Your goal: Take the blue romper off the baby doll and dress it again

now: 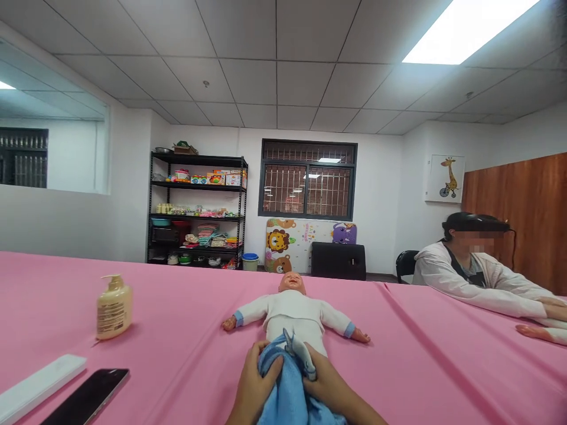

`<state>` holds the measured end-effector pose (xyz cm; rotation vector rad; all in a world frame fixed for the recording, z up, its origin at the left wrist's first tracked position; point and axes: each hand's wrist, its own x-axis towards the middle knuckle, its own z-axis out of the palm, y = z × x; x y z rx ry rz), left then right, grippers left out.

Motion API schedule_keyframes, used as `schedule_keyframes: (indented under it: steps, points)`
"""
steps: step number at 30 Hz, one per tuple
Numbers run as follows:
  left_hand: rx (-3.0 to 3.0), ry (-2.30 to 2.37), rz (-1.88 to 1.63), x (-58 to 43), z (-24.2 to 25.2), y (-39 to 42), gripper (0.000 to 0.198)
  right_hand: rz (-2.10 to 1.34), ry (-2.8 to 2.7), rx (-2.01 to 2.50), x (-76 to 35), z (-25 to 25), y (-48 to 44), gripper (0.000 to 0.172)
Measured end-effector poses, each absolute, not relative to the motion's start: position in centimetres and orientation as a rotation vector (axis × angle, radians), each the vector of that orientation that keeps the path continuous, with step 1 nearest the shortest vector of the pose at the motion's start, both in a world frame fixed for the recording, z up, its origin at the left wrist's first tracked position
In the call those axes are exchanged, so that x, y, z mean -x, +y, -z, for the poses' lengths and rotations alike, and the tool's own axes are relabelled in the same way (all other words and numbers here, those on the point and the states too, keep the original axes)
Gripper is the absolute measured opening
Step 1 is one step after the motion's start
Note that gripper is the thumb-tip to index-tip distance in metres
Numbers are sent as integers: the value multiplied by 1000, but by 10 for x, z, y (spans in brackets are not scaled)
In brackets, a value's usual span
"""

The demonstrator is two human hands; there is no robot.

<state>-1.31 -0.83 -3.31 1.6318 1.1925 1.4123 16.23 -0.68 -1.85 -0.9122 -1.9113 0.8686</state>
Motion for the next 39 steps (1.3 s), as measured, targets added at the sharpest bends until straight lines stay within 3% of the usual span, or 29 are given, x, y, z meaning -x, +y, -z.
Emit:
schedule_keyframes:
  steps: [4, 8, 11, 17, 24, 36, 39]
  points:
    - [-1561, 1078, -1393, 12, 49, 0, 69, -786, -1901, 926, -163, 23, -4, 26]
    - [-1513, 897, -1288, 8, 49, -1, 62, -783, -1936, 926, -168, 28, -11, 21]
    - [-1495, 951, -1294, 8, 41, -3, 56, -786, -1965, 959, -173, 26, -17, 29]
    - [-1526, 1092, -1222, 10, 32, -2, 42, -900, -2026, 899, -175, 9, -32, 64]
    - [-1623, 1056, -1272, 12, 27, -9, 42, -1345, -1761, 694, -178, 4, -34, 78]
    - [-1766, 1172, -1334, 13, 23, -14, 40, -1381, -1767, 677, -179, 3, -34, 76]
    - [-1723, 1117, -1396, 13, 28, -11, 47, -1375, -1757, 689, -176, 1, -36, 76]
